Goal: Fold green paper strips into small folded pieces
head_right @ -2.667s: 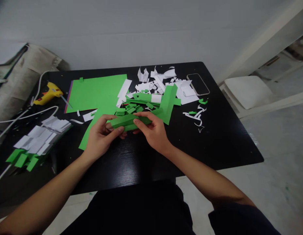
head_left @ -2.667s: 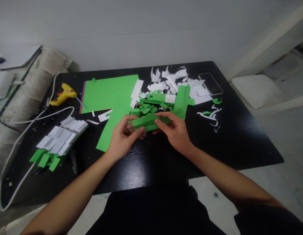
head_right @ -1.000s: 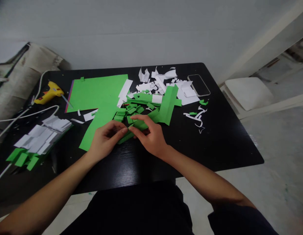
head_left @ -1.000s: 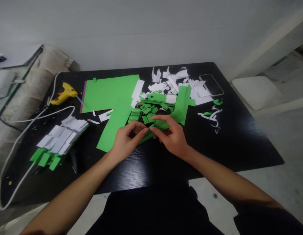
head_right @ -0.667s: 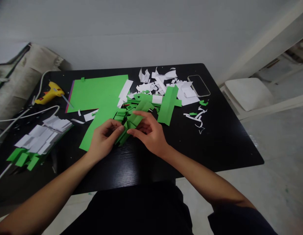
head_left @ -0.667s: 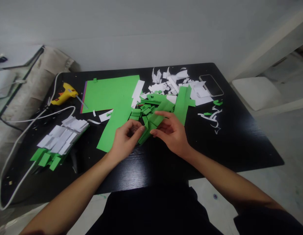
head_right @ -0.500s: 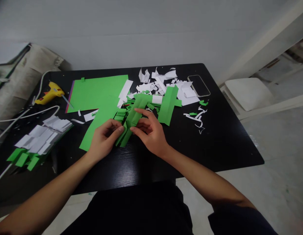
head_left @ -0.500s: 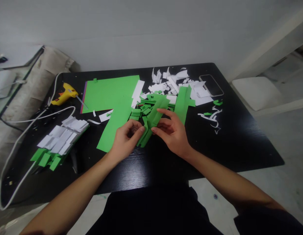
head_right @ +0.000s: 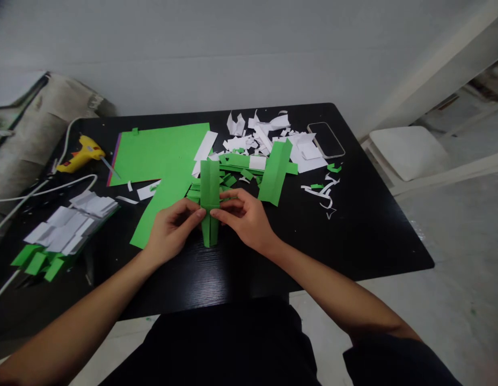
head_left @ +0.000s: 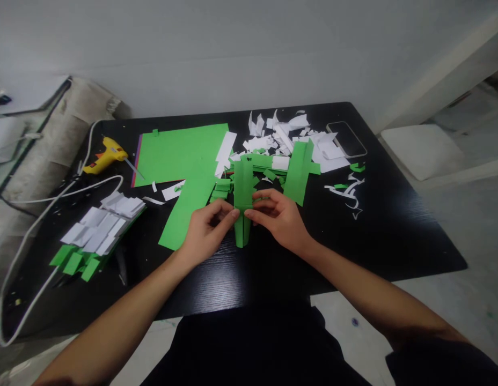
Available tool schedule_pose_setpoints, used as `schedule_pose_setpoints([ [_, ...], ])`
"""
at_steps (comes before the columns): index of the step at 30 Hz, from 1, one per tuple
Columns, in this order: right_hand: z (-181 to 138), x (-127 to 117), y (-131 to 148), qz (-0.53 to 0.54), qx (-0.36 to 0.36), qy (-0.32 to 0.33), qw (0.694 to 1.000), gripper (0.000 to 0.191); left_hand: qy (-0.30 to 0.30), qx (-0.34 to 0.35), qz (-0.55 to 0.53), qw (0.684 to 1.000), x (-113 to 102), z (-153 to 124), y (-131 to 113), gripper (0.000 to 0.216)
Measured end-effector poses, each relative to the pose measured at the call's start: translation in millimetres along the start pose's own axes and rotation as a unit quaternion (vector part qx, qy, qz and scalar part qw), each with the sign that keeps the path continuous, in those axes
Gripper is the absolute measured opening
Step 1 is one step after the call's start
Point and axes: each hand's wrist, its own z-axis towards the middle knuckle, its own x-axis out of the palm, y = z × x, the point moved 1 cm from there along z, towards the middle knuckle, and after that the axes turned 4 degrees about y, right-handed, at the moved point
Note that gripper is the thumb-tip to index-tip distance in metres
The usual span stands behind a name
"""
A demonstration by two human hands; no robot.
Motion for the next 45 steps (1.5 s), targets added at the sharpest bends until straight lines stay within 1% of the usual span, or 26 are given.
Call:
schedule_pose_setpoints([
  [2, 1.6, -0.4, -0.9, -0.005, 0.012, 0.028, 1.0, 0.041, -0.004, -0.006, -0.003, 1.0, 0.0, -0.5, 1.1, 0.024],
  [4, 2.1, -0.7, -0.8, -0.012, 0.014, 0.039, 0.999, 0.038, -0.003, -0.009, -0.005, 1.0, -0.1, -0.6, 1.9, 0.025],
  [9, 0.9, -0.6, 2.7, -0.035, 0.004, 0.037, 0.999, 0.038, 0.009, -0.001, 0.008, 1.0, -1.2, 1.2, 1.1, 0.028],
  [13, 0.8, -0.7, 5.0, -0.041, 0.002, 0.046, 0.998, 0.035, 0.0, 0.004, -0.006, 1.0, -1.4, 2.5, 0.9, 0.022],
  [23, -0.1, -1.6, 5.5, -0.031, 0.0, 0.057, 0.998, 0.029, 0.011, -0.032, -0.052, 0.998, -3.0, -0.1, 5.3, 0.026],
  [31, 0.5, -1.4, 3.7, -0.032, -0.004, 0.06, 0.998, 0.033, -0.002, -0.039, -0.056, 0.998, -1.5, -0.7, 4.8, 0.027],
  [35, -0.3, -0.7, 3.9, -0.026, 0.0, 0.059, 0.998, 0.035, -0.004, -0.03, -0.056, 0.998, -1.5, -1.5, 4.8, 0.027],
  [40, -1.5, 0.0, 7.2, -0.031, 0.002, 0.066, 0.997, 0.032, -0.009, -0.004, -0.036, 0.999, -0.7, -1.1, 3.0, 0.026],
  [45, -1.2, -0.6, 6.9, -0.04, -0.007, 0.05, 0.998, 0.034, -0.007, 0.016, -0.015, 1.0, 1.2, 0.9, 1.3, 0.024],
])
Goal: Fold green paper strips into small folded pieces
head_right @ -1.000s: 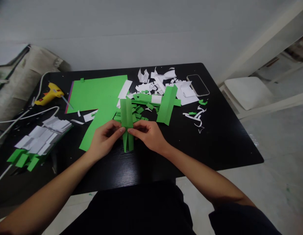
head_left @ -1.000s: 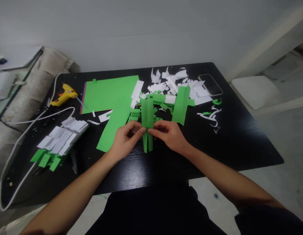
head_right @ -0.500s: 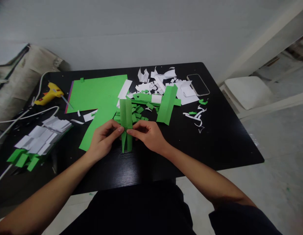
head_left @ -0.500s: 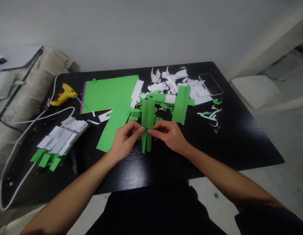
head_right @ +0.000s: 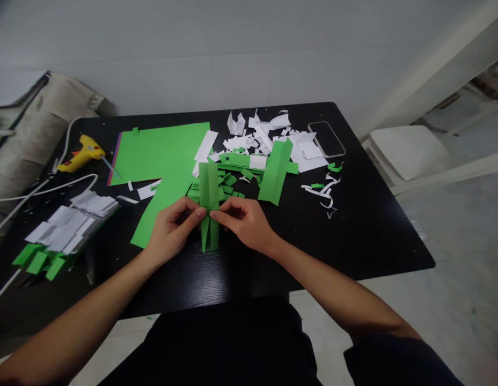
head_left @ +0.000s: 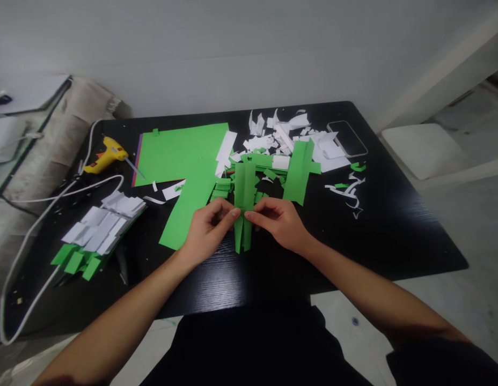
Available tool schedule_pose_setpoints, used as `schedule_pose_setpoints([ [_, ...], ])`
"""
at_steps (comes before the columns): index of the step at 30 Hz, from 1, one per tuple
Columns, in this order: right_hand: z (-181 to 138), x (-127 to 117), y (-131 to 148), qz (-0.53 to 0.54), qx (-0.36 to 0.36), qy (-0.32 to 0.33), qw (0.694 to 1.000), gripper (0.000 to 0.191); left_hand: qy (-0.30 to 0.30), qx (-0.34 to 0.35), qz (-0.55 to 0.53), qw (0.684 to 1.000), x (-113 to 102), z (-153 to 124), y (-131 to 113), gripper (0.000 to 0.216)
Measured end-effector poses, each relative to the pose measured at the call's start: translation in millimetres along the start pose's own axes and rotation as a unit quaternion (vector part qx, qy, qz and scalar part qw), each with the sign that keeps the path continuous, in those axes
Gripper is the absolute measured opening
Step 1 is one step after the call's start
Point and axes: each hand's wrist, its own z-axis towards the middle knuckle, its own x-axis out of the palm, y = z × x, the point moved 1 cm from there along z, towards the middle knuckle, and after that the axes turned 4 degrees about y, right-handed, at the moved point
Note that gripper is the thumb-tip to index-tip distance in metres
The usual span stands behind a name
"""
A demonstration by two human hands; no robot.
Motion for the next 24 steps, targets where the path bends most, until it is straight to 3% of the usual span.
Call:
schedule_pose_setpoints([
  [13, 1.1, -1.6, -1.4, -0.006, -0.014, -0.013, 1.0, 0.031, 0.013, -0.039, -0.008, 0.999, -1.3, 0.4, 2.3, 0.021],
  [24, 1.3, -4.0, -2.4, -0.037, -0.012, -0.034, 0.999, 0.035, 0.001, -0.027, 0.008, 1.0, 0.9, -1.6, -0.4, 0.02],
])
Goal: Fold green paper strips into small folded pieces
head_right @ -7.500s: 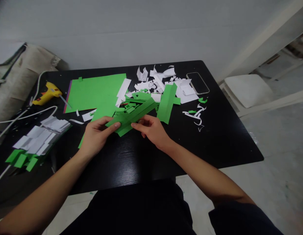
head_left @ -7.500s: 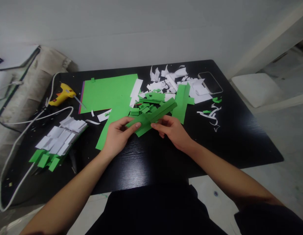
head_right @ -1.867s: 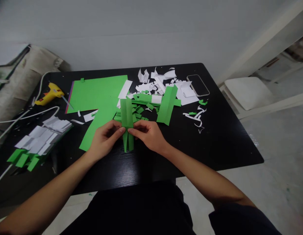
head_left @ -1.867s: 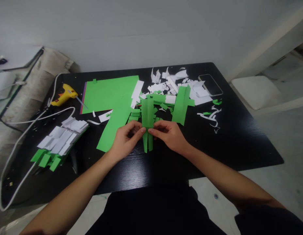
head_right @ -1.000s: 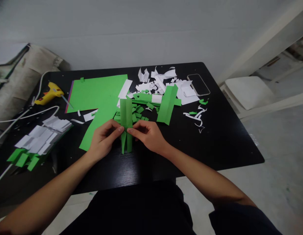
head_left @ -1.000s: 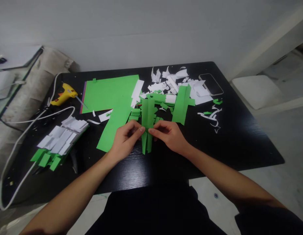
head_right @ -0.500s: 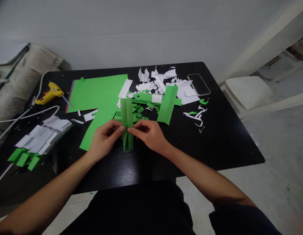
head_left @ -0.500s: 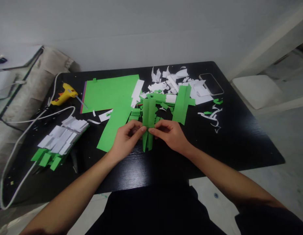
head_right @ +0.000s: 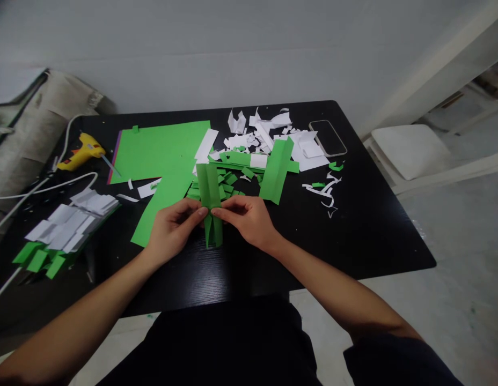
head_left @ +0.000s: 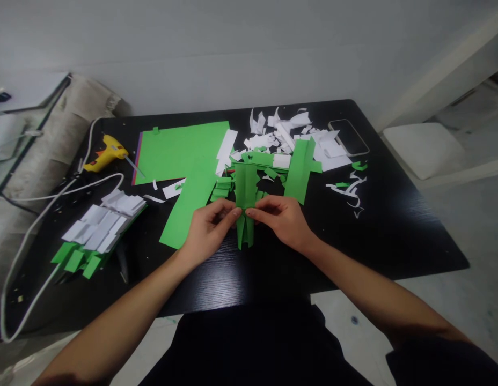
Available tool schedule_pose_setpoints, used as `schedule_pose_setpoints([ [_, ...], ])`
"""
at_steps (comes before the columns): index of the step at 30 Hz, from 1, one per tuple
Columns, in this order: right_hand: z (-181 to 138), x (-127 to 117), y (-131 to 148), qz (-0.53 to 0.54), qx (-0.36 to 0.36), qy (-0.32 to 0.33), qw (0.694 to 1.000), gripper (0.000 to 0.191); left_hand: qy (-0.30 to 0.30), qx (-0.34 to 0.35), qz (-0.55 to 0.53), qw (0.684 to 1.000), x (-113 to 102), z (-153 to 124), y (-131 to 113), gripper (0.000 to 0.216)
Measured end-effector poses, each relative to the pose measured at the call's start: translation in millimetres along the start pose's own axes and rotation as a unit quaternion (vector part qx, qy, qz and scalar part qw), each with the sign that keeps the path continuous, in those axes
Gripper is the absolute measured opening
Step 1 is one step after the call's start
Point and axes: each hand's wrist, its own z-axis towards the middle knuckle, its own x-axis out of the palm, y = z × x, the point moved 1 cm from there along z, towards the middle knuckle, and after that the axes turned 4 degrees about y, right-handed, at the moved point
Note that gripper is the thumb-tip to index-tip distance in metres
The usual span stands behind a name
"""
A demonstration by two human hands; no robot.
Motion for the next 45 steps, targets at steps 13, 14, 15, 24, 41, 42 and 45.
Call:
schedule_pose_setpoints([
  [13, 1.3, 1.9, -1.1, 0.066, 0.038, -0.011, 0.997, 0.037, 0.019, -0.015, -0.043, 0.999, 1.7, 2.4, 2.9, 0.013],
  [14, 1.4, 2.0, -0.8, 0.066, 0.04, -0.007, 0.997, 0.038, 0.017, -0.016, -0.042, 0.999, 1.5, 2.6, 2.8, 0.014],
  [15, 1.4, 2.1, -0.5, 0.065, 0.042, -0.001, 0.997, 0.038, 0.011, -0.018, -0.04, 0.999, 1.2, 2.7, 2.7, 0.015],
  [24, 0.3, 0.5, 0.3, 0.056, 0.051, 0.036, 0.996, 0.037, -0.006, -0.018, 0.004, 1.0, 1.7, 1.8, 3.8, 0.025],
  [41, -2.7, 3.9, -0.2, 0.002, 0.04, 0.053, 0.998, 0.04, -0.011, -0.012, 0.024, 1.0, 3.2, -1.0, 2.4, 0.026],
  [42, -2.7, 3.4, -0.3, -0.006, 0.04, 0.055, 0.998, 0.041, -0.009, -0.011, 0.02, 1.0, 3.4, -1.2, 2.8, 0.027],
  [45, -2.5, 2.1, -0.9, -0.032, 0.034, 0.057, 0.997, 0.043, 0.001, -0.016, 0.009, 1.0, 4.2, -1.7, 4.1, 0.028],
])
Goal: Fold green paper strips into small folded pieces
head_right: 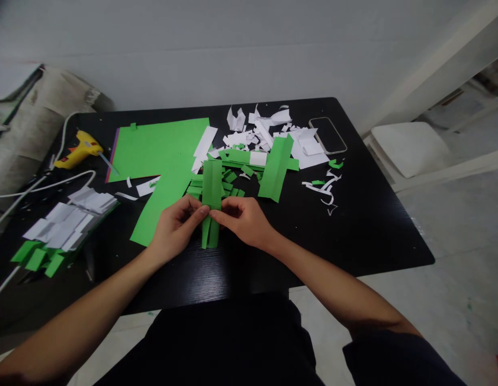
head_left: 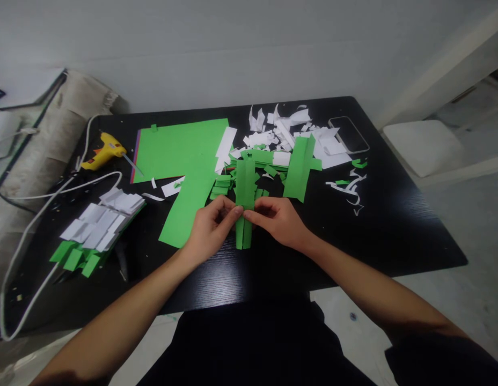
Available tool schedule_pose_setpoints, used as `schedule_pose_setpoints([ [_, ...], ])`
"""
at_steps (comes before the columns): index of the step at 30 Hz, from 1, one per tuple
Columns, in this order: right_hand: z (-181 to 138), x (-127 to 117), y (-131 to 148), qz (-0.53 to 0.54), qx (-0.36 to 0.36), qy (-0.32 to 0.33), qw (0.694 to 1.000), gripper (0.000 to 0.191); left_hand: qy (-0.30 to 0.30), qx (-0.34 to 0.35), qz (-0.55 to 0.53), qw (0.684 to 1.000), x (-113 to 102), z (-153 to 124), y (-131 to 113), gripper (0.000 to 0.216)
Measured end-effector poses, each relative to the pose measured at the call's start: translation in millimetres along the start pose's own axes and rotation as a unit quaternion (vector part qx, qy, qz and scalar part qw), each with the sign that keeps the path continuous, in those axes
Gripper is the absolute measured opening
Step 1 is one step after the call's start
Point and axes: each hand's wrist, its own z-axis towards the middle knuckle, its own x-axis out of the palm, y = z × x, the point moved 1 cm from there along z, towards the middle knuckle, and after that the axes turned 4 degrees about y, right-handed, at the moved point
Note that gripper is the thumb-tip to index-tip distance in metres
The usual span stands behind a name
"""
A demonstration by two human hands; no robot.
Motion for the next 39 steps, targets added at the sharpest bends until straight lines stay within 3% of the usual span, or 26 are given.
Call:
schedule_pose_setpoints([
  [7, 0.5, 1.8, -3.0, 0.016, 0.012, 0.021, 1.0, 0.039, 0.006, 0.007, -0.012, 1.0, -0.7, 0.8, -4.1, 0.035],
  [14, 0.5, 2.2, -4.8, 0.029, 0.016, 0.023, 0.999, 0.036, -0.01, 0.04, 0.052, 0.998, -2.1, 0.5, -4.5, 0.033],
  [18, 0.7, 1.2, -4.1, 0.029, 0.021, 0.019, 0.999, 0.035, 0.005, 0.032, 0.025, 0.999, -3.6, 0.3, -4.5, 0.039],
  [24, 1.0, 1.2, -4.2, 0.038, 0.013, 0.02, 0.999, 0.031, 0.005, 0.025, 0.007, 1.0, -4.3, -0.4, -2.8, 0.023],
  [28, 0.8, 1.8, -4.8, 0.044, 0.01, 0.018, 0.999, 0.032, 0.0, 0.026, 0.02, 0.999, -3.5, -1.2, -1.8, 0.023],
  [39, 1.1, -2.5, 2.6, -0.001, -0.007, -0.033, 0.999, 0.041, 0.081, -0.025, -0.001, 0.996, -1.4, -0.1, -1.6, 0.029],
])
